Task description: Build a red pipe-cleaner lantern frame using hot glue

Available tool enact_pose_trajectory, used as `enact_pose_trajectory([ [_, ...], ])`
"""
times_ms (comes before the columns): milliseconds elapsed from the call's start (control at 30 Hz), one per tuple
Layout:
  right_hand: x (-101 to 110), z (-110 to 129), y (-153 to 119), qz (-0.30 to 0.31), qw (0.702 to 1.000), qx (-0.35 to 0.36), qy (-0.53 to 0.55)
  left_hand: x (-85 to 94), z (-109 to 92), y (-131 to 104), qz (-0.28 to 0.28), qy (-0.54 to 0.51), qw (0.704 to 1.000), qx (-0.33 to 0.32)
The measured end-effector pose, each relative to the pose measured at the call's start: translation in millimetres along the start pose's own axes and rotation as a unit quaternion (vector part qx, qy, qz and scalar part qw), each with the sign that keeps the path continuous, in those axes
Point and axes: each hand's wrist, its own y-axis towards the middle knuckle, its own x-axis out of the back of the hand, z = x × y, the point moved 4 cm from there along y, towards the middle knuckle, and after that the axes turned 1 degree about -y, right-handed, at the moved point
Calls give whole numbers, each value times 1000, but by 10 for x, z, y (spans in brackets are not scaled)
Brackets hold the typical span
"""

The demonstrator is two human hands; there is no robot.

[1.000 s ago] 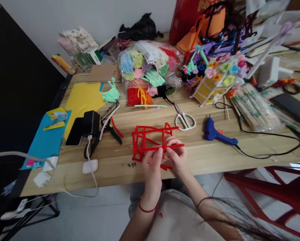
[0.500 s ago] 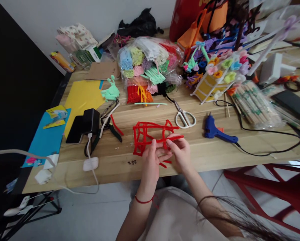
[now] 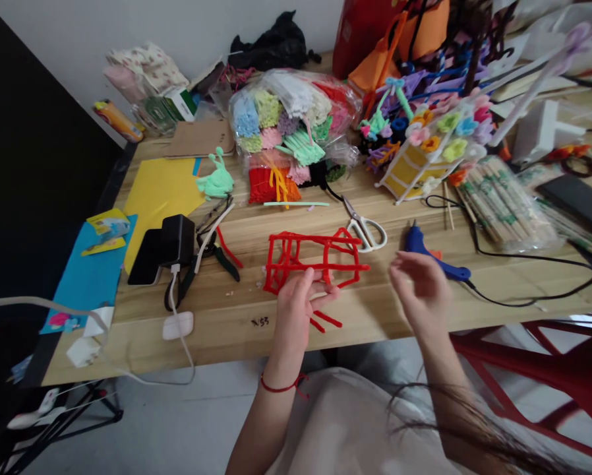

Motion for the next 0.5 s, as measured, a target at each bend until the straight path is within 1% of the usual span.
enact_pose_trajectory([
  [33,145,-95,43,-23,994,22,-108,1,-1,-2,5,7,1000,-7],
  [67,270,-198,86,-26,976,39,-212,3,2,-3,9,15,1000,-13],
  [100,366,-311,127,-3,956,47,-289,7,9,-4,13,23,999,-19],
  [133,453,-421,163,18,940,46,-337,13,19,-2,16,29,999,-25],
  [167,510,-526,191,59,926,39,-370,20,30,1,17,33,999,-32],
  [200,559,-610,214,85,918,28,-387,28,42,5,17,37,998,-39],
  [233,597,-663,235,95,913,21,-396,35,53,10,17,41,998,-46],
  [300,630,-697,271,98,911,10,-401,49,72,21,13,54,997,-59],
  [400,615,-628,315,81,915,-1,-396,65,78,28,1,82,994,-76],
  [500,592,-475,307,29,941,1,-338,75,60,20,-13,116,988,-97],
])
